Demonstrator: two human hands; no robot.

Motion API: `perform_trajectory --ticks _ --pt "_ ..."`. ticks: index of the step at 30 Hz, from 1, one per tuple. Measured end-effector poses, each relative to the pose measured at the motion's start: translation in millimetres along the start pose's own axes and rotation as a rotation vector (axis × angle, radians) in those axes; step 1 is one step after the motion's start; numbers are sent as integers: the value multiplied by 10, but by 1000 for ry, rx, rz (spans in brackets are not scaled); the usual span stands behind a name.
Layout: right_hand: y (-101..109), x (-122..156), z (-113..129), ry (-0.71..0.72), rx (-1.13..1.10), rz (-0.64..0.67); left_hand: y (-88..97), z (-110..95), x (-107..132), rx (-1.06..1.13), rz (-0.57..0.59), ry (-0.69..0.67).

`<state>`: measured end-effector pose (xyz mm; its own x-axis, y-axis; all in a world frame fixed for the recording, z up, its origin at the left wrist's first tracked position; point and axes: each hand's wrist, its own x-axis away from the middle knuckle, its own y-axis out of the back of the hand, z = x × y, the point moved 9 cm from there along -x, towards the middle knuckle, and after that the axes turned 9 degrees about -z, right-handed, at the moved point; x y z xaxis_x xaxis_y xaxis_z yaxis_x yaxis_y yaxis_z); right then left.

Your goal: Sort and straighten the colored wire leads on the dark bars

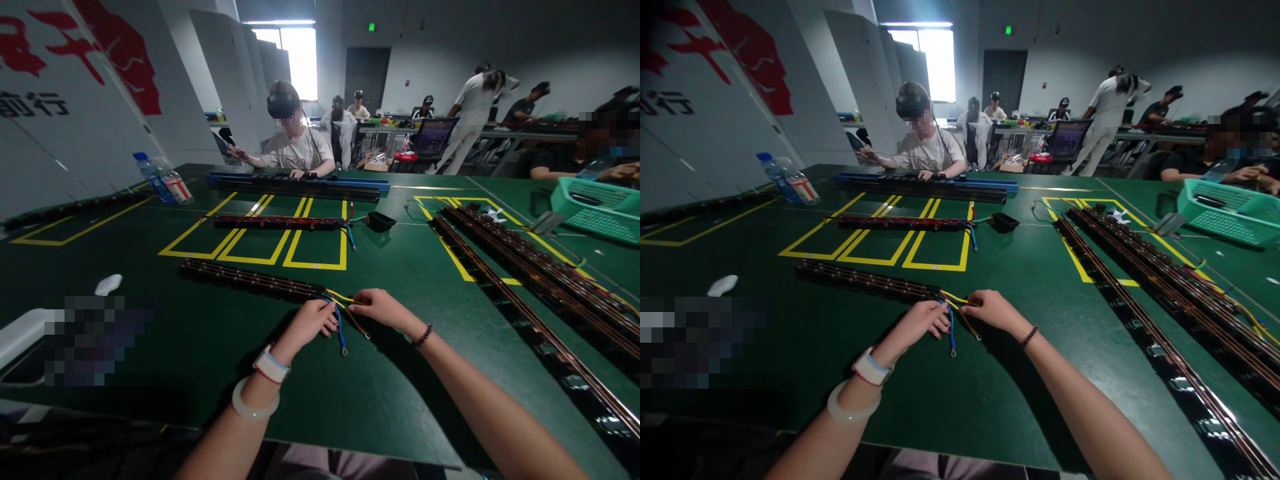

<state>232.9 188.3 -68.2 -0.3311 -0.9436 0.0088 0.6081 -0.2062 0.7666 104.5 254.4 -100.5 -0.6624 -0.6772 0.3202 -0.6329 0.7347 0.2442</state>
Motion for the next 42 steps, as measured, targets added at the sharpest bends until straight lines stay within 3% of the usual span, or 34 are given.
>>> perform_trajectory --ticks 7,14,20,24,27,33,42 --pt "19 54 215 13 37 -61 -104 -79 94 420 78 53" --pt "51 143 456 118 490 -177 -248 -43 90 563 126 86" --pt "-210 307 728 290 708 -220 -286 -5 22 691 102 75" --pt "-333 401 811 280 683 -170 -262 92 -13 662 56 94" --pt "-230 408 777 199 603 -132 -241 112 -7 647 22 90" --pt "2 329 581 102 518 -9 -306 4 57 701 92 72" --pt "474 -110 468 218 699 -251 -285 54 79 672 82 142"
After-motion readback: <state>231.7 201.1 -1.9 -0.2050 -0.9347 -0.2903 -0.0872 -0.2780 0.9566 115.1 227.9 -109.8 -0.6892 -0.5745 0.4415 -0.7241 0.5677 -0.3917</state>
